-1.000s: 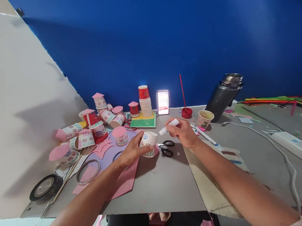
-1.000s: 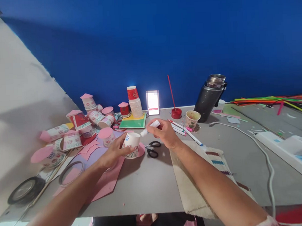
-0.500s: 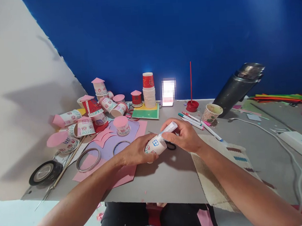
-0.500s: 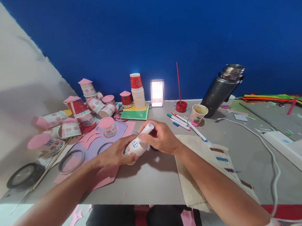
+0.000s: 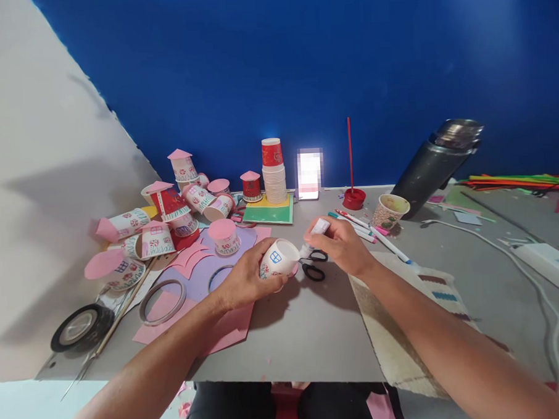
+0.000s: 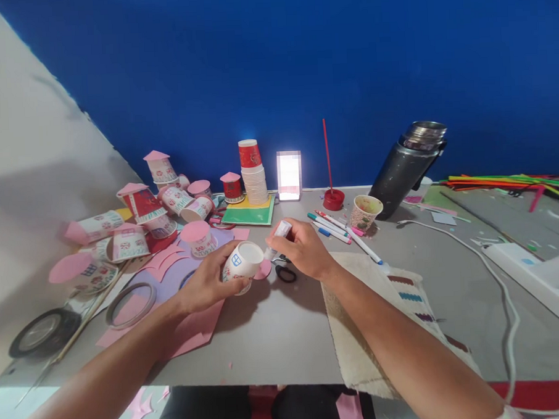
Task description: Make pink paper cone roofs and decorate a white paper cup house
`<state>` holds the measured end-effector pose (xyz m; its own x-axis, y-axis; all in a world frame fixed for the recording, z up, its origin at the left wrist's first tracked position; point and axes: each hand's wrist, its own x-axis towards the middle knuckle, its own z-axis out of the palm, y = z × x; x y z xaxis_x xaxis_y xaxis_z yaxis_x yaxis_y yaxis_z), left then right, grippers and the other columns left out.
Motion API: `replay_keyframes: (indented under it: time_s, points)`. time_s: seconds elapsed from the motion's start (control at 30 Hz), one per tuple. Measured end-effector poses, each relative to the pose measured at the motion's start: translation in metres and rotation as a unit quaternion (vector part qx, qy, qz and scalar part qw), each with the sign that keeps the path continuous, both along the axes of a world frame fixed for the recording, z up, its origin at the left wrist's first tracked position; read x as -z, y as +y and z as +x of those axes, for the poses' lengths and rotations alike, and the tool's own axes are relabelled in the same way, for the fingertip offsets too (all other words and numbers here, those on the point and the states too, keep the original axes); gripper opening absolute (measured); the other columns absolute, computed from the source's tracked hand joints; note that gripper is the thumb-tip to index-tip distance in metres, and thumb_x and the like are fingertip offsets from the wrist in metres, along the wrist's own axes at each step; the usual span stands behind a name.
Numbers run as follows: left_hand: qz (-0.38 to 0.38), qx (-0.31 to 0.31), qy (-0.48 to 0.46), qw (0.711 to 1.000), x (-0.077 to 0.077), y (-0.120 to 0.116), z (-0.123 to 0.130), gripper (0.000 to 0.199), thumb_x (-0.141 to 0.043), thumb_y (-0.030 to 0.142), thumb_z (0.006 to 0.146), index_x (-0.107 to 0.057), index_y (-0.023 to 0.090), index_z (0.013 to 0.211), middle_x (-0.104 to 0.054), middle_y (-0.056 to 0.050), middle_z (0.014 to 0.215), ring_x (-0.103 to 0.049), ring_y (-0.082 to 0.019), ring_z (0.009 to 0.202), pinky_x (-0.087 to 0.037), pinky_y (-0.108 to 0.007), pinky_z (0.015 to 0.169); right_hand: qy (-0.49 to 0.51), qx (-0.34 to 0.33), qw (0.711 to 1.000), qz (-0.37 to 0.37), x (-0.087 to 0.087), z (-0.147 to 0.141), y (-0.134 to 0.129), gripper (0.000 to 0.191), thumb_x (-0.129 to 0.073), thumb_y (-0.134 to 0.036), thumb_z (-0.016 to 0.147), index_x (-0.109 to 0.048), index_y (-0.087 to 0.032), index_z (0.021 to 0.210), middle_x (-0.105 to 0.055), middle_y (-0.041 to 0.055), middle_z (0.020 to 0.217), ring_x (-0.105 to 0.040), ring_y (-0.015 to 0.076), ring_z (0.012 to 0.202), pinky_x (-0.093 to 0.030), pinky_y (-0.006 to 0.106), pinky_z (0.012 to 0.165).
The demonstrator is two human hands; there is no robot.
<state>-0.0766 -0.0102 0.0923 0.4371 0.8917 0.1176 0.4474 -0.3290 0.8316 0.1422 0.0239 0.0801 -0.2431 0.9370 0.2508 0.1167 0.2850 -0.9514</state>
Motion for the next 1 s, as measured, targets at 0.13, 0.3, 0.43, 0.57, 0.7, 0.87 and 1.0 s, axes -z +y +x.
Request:
replay_keyframes:
  time_s: [0.13,0.3,0.43,0.57,0.7,0.87,1.0]
  points:
    - [0.031,-0.034,0.033,0.998,-0.002,0.000,0.002,0.041,-0.066,0.028,0.073,-0.061,0.016,0.112,-0.065,-0.005,0.103,-0.060,-0.020,0.088,-0.048,-0.030,0.077,-0.047,-0.036,0.998,0.026,-0.005,-0.004,-0.010,0.015,-0.066,-0.031,0.081,-0.062,-0.018,0.076,-0.056,-0.0028,0.067,-0.046,0.0117,0.061,-0.035,0.025,0.055]
    - [0.068,-0.022,0.070,0.995,0.000,0.001,0.000,0.044,-0.064,0.025,0.073,-0.061,0.018,0.116,-0.065,-0.006,0.107,-0.061,-0.022,0.093,-0.048,-0.033,0.081,-0.015,-0.061,0.998,0.015,-0.006,-0.006,-0.015,0.015,-0.067,-0.031,0.082,-0.062,-0.017,0.077,-0.056,-0.0028,0.066,-0.046,0.0110,0.059,-0.034,0.024,0.053]
    - [0.047,0.015,0.088,0.995,0.002,0.001,-0.002,0.041,-0.063,0.020,0.070,-0.063,0.019,0.111,-0.065,-0.004,0.104,-0.060,-0.021,0.090,-0.048,-0.031,0.078,0.023,-0.059,0.998,0.017,-0.005,-0.006,-0.017,0.014,-0.069,-0.031,0.082,-0.064,-0.018,0.081,-0.055,-0.0038,0.065,-0.045,0.0097,0.056,-0.033,0.023,0.050]
    - [-0.066,0.051,0.046,0.995,0.002,-0.001,-0.003,0.041,-0.066,0.020,0.069,-0.063,0.019,0.111,-0.064,-0.001,0.096,-0.059,-0.017,0.079,-0.047,-0.026,0.067,0.019,-0.049,0.998,0.045,-0.004,-0.008,-0.019,0.012,-0.070,-0.029,0.080,-0.065,-0.019,0.085,-0.054,-0.0037,0.069,-0.044,0.0094,0.056,-0.034,0.023,0.049]
    - [-0.146,0.100,-0.006,0.984,0.001,-0.003,-0.002,0.037,-0.067,0.020,0.070,-0.065,0.019,0.107,-0.062,0.002,0.086,-0.057,-0.014,0.070,-0.044,-0.023,0.059,0.009,-0.018,0.997,0.068,-0.004,-0.010,-0.018,0.012,-0.070,-0.028,0.080,-0.066,-0.019,0.087,-0.057,-0.0023,0.073,-0.047,0.0108,0.060,-0.039,0.024,0.055]
    - [-0.158,0.091,-0.035,0.983,0.001,-0.001,-0.003,0.038,-0.070,0.023,0.072,-0.065,0.018,0.109,-0.063,0.000,0.089,-0.059,-0.015,0.077,-0.047,-0.024,0.067,0.036,-0.047,0.998,0.035,-0.006,-0.007,-0.017,0.014,-0.070,-0.032,0.081,-0.067,-0.019,0.086,-0.053,-0.0038,0.066,-0.043,0.0103,0.058,-0.034,0.024,0.052]
    - [-0.171,0.110,-0.047,0.978,0.002,0.002,-0.007,0.037,-0.072,0.026,0.072,-0.065,0.018,0.107,-0.063,0.001,0.089,-0.057,-0.016,0.078,-0.046,-0.025,0.068,0.059,-0.118,0.991,0.008,-0.008,-0.001,-0.019,0.014,-0.072,-0.032,0.079,-0.068,-0.020,0.085,-0.052,-0.0034,0.067,-0.042,0.0104,0.057,-0.032,0.024,0.050]
